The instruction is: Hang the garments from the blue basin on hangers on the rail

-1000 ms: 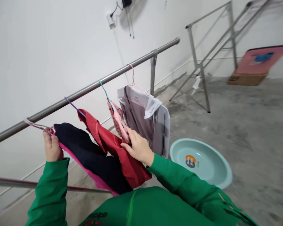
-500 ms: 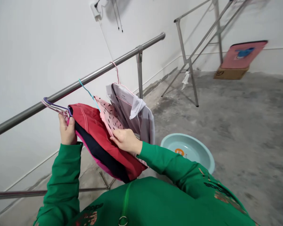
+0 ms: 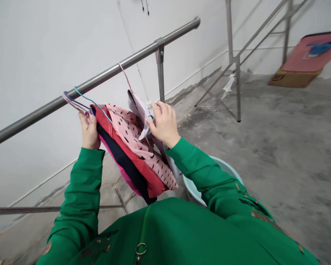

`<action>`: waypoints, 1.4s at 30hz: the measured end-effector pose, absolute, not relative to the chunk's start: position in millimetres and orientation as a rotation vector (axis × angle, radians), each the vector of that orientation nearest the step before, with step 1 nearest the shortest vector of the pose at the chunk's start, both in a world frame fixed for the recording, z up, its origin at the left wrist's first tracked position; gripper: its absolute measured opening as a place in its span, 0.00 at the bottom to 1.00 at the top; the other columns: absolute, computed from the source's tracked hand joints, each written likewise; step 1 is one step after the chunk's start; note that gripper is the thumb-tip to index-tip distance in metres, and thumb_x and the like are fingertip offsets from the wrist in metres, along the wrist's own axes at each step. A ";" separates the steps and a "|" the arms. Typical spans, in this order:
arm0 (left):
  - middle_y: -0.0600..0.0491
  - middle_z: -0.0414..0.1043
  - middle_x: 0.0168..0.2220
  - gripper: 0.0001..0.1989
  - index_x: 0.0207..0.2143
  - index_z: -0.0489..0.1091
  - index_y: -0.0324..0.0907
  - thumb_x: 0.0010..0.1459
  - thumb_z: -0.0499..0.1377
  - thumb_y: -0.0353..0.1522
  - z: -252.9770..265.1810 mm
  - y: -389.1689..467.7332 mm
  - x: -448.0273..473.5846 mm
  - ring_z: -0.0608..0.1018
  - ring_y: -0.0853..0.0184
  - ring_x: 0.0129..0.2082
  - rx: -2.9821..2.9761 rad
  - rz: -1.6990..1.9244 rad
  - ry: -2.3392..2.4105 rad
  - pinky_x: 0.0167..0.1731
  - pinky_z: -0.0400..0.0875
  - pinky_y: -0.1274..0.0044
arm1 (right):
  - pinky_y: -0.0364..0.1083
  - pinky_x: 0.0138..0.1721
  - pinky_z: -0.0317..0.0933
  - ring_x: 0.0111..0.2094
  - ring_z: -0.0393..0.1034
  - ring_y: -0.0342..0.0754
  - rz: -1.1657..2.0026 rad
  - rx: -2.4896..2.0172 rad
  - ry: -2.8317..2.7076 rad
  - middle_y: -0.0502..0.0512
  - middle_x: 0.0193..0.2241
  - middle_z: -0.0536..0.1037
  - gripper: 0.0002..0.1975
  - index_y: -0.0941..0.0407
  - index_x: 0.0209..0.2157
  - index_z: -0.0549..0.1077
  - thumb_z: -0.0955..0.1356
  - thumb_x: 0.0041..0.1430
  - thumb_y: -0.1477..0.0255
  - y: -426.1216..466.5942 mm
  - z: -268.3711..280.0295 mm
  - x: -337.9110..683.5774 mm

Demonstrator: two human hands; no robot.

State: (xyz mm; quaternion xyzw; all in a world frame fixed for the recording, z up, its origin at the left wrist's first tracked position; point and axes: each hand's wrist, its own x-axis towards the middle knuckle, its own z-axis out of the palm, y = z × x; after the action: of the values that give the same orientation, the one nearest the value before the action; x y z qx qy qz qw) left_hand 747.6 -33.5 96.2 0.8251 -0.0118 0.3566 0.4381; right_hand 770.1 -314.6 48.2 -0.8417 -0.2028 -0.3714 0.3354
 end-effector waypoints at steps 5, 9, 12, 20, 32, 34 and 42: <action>0.45 0.29 0.71 0.47 0.69 0.29 0.39 0.61 0.53 0.50 100.7 -71.5 779.8 0.38 0.61 0.71 2.051 0.774 0.098 0.68 0.36 0.66 | 0.59 0.56 0.58 0.55 0.60 0.60 -0.900 -2.129 -0.544 0.67 0.54 0.66 0.28 0.60 0.57 0.63 0.60 0.63 0.56 -309.0 35.1 782.5; 0.44 0.36 0.71 0.47 0.69 0.34 0.41 0.59 0.56 0.51 100.6 -63.6 761.6 0.44 0.61 0.70 2.147 0.747 0.062 0.69 0.40 0.68 | 0.60 0.55 0.59 0.55 0.62 0.58 -0.931 -2.029 -0.614 0.66 0.52 0.69 0.23 0.57 0.55 0.65 0.61 0.63 0.60 -318.6 34.1 773.0; 0.42 0.51 0.66 0.44 0.68 0.37 0.48 0.59 0.55 0.52 83.1 -47.0 720.1 0.66 0.59 0.62 2.152 0.763 -0.022 0.62 0.62 0.65 | 0.59 0.53 0.61 0.51 0.66 0.57 -1.050 -1.919 -0.667 0.64 0.48 0.72 0.18 0.56 0.52 0.68 0.62 0.63 0.66 -333.2 38.6 754.6; 0.45 0.71 0.46 0.20 0.56 0.64 0.41 0.64 0.53 0.40 51.8 -77.9 626.9 0.78 0.65 0.40 2.298 0.812 -0.179 0.43 0.75 0.70 | 0.51 0.44 0.69 0.41 0.73 0.49 -0.853 -1.757 -0.896 0.57 0.37 0.78 0.10 0.55 0.40 0.74 0.62 0.64 0.70 -340.0 50.2 707.3; 0.49 0.77 0.33 0.17 0.40 0.73 0.40 0.68 0.46 0.37 29.6 -146.7 603.0 0.79 0.67 0.32 2.712 0.368 -0.913 0.33 0.73 0.76 | 0.49 0.43 0.63 0.50 0.68 0.52 -0.733 -2.431 -0.795 0.57 0.58 0.68 0.21 0.52 0.56 0.68 0.56 0.65 0.73 -333.1 61.5 794.2; 0.49 0.77 0.33 0.18 0.41 0.73 0.40 0.68 0.46 0.37 37.3 -152.7 609.1 0.79 0.67 0.31 2.753 0.368 -0.991 0.32 0.72 0.77 | 0.51 0.40 0.61 0.47 0.68 0.54 -0.642 -2.647 -0.880 0.60 0.56 0.70 0.20 0.53 0.56 0.67 0.56 0.66 0.71 -327.1 63.5 806.1; 0.50 0.75 0.35 0.18 0.40 0.73 0.42 0.68 0.45 0.38 104.4 -171.7 647.9 0.77 0.67 0.33 2.961 0.502 -1.060 0.31 0.67 0.77 | 0.53 0.47 0.50 0.44 0.60 0.55 -0.754 -2.851 -0.822 0.62 0.36 0.75 0.18 0.60 0.39 0.73 0.55 0.67 0.70 -344.0 40.2 810.1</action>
State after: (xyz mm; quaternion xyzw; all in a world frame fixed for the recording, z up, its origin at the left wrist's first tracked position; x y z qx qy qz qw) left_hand 647.9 -171.7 104.4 0.9295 -0.3327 0.1577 -0.0215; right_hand 810.1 -344.0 40.2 -0.9305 -0.2683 -0.2461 0.0400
